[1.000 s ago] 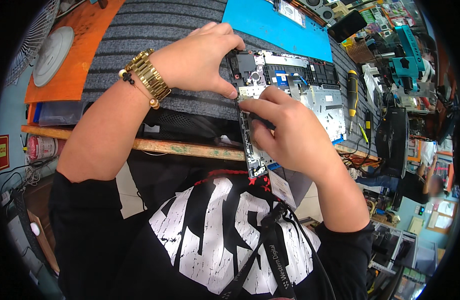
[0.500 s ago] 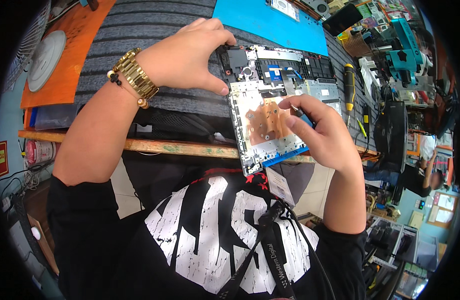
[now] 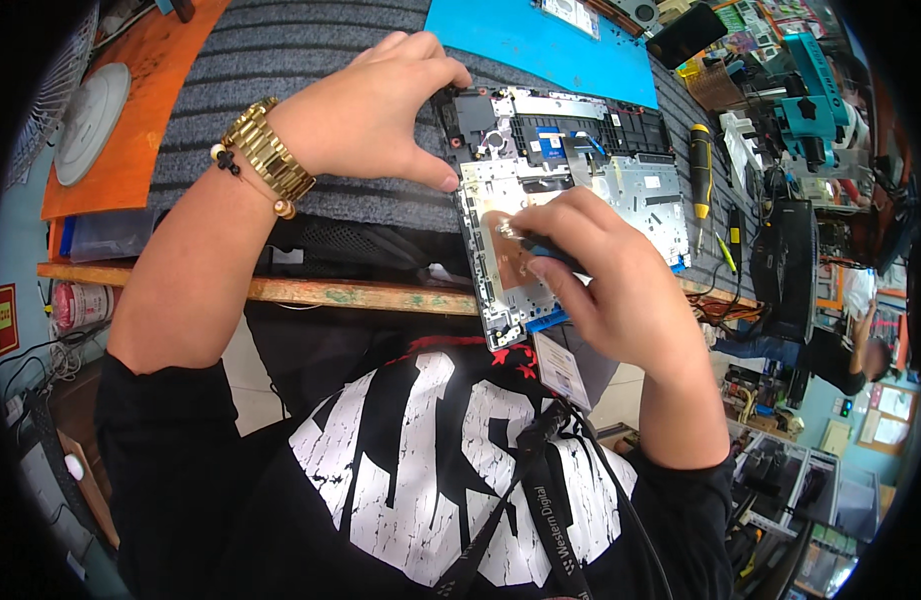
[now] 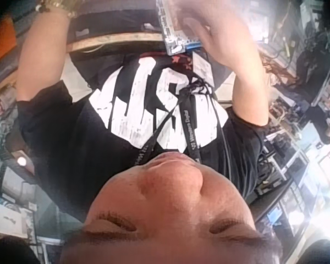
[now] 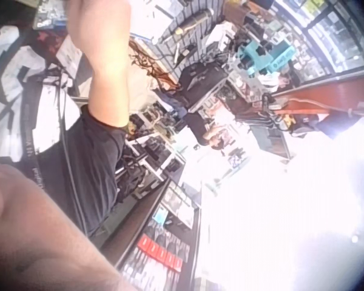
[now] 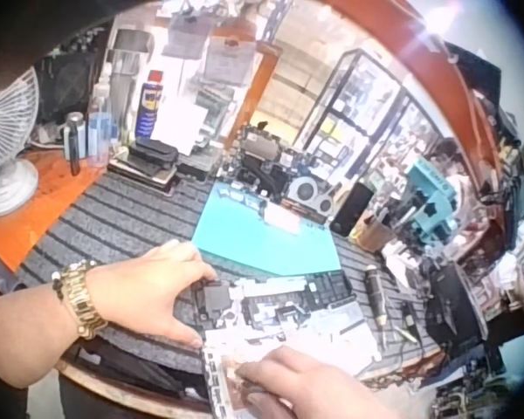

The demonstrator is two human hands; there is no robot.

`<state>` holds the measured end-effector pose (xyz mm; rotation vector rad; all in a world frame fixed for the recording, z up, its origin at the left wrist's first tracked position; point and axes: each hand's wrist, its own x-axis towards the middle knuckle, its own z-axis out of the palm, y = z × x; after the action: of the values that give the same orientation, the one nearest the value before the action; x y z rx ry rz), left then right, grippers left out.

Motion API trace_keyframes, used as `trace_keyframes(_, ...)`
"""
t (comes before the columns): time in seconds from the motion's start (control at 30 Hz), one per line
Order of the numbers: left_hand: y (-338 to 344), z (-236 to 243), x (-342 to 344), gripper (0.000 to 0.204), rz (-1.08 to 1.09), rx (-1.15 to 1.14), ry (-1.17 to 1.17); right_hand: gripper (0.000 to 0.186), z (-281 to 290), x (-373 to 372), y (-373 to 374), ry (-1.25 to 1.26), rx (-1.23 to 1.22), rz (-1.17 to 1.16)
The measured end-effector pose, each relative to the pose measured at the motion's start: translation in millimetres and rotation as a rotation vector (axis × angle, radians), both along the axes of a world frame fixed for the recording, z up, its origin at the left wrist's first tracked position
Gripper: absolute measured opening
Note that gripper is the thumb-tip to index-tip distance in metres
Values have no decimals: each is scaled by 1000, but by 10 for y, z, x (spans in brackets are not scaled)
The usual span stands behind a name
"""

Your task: The person handles internal laptop components by hand, including cables, thermal pads, and metal shielding while using a blue spudger tool to manipulate small connectors.

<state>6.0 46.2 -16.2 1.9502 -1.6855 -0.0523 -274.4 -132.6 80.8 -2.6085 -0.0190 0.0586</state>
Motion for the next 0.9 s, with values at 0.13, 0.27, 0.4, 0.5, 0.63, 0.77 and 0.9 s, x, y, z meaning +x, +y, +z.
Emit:
trace_keyframes(0.13,0,-1,-5,101,-3,-11,-26,32,-113,25,159,-63,-40,-22)
trace_keyframes(0.27,7,-5,-19,102,5,-16,-24,28,-193,49,187,-120,-89,-24)
trace_keyframes(0.4,5,0,-20,103,6,-5,-35,27,-212,58,190,-122,-86,-33)
trace_keyframes(0.5,1,0,-22,104,9,-5,-37,27,-199,58,189,-109,-95,-31)
trace_keyframes(0.63,1,-6,-28,104,17,-7,-50,27,-190,63,185,-98,-105,-25)
trace_keyframes(0.77,1,-6,-23,103,9,-8,-45,25,-199,65,184,-113,-104,-18)
trace_keyframes(0.9,1,-2,-20,103,6,-6,-42,25,-215,65,175,-136,-112,0)
